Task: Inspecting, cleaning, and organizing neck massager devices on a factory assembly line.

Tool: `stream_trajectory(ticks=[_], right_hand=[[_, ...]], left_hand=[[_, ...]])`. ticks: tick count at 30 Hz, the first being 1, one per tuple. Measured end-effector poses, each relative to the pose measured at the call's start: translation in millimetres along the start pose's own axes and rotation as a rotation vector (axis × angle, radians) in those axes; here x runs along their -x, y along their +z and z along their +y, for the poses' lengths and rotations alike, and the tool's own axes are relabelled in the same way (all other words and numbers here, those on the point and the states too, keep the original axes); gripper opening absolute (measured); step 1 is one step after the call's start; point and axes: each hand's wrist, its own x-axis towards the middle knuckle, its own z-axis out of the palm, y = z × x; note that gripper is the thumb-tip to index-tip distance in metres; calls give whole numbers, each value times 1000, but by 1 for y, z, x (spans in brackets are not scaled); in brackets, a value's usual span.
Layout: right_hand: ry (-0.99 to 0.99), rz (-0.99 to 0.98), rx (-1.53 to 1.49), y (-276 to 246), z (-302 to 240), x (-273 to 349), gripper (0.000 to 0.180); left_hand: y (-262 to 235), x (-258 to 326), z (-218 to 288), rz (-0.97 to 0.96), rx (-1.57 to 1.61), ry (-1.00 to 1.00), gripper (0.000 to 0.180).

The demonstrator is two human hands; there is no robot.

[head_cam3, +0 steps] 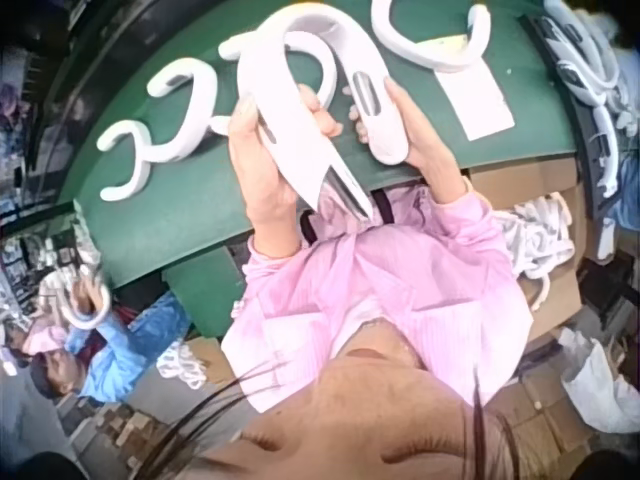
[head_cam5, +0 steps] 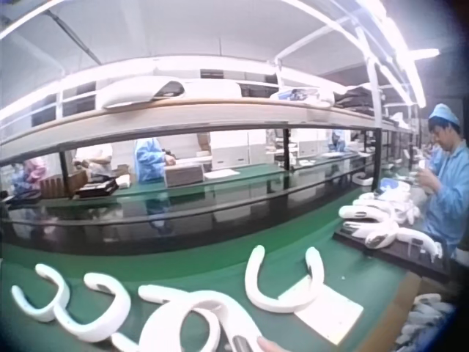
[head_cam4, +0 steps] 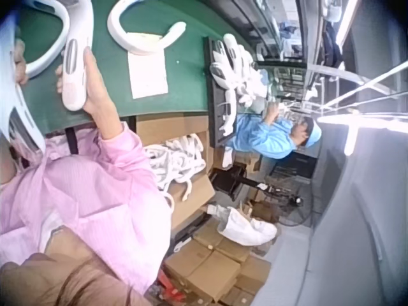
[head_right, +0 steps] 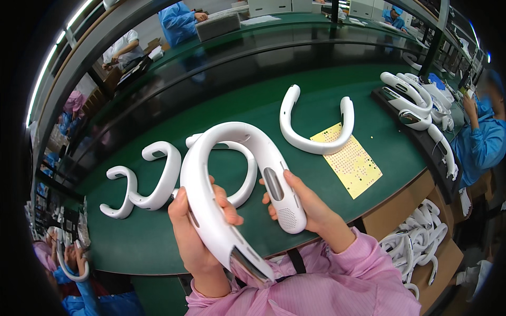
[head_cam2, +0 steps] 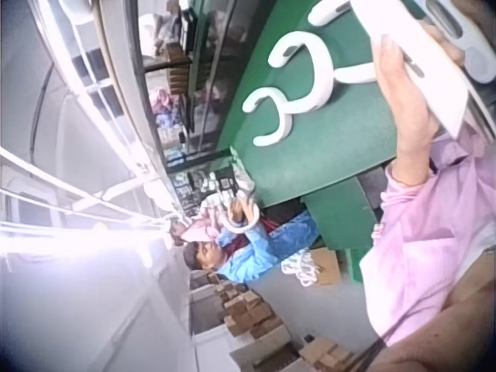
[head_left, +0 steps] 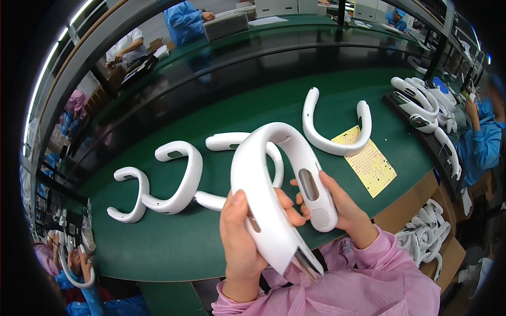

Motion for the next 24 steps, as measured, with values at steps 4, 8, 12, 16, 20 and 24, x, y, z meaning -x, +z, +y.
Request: stream_trajectory(ticks=[4,8,12,16,20,24], right_hand=[[15,26,82,3,8,-7,56],[32,61,87,4,6,-5,58],[23,44,63,1,7,-6,58],[-14,27,81,-3,9,-7,59],[-137,5,80,-11,9,-4,58],[-325,83,299,-19,2,11,50]], left_hand=[[19,5,-2,170,-127,44,45],[20,6,-3,176,-193,17,45],[22,7,-4,179,-245,10,46],[22,9,-2,147,-259,30,44],[4,14,-5,60,-198,7,44],[-39,12,-10,57,-140,50,45]])
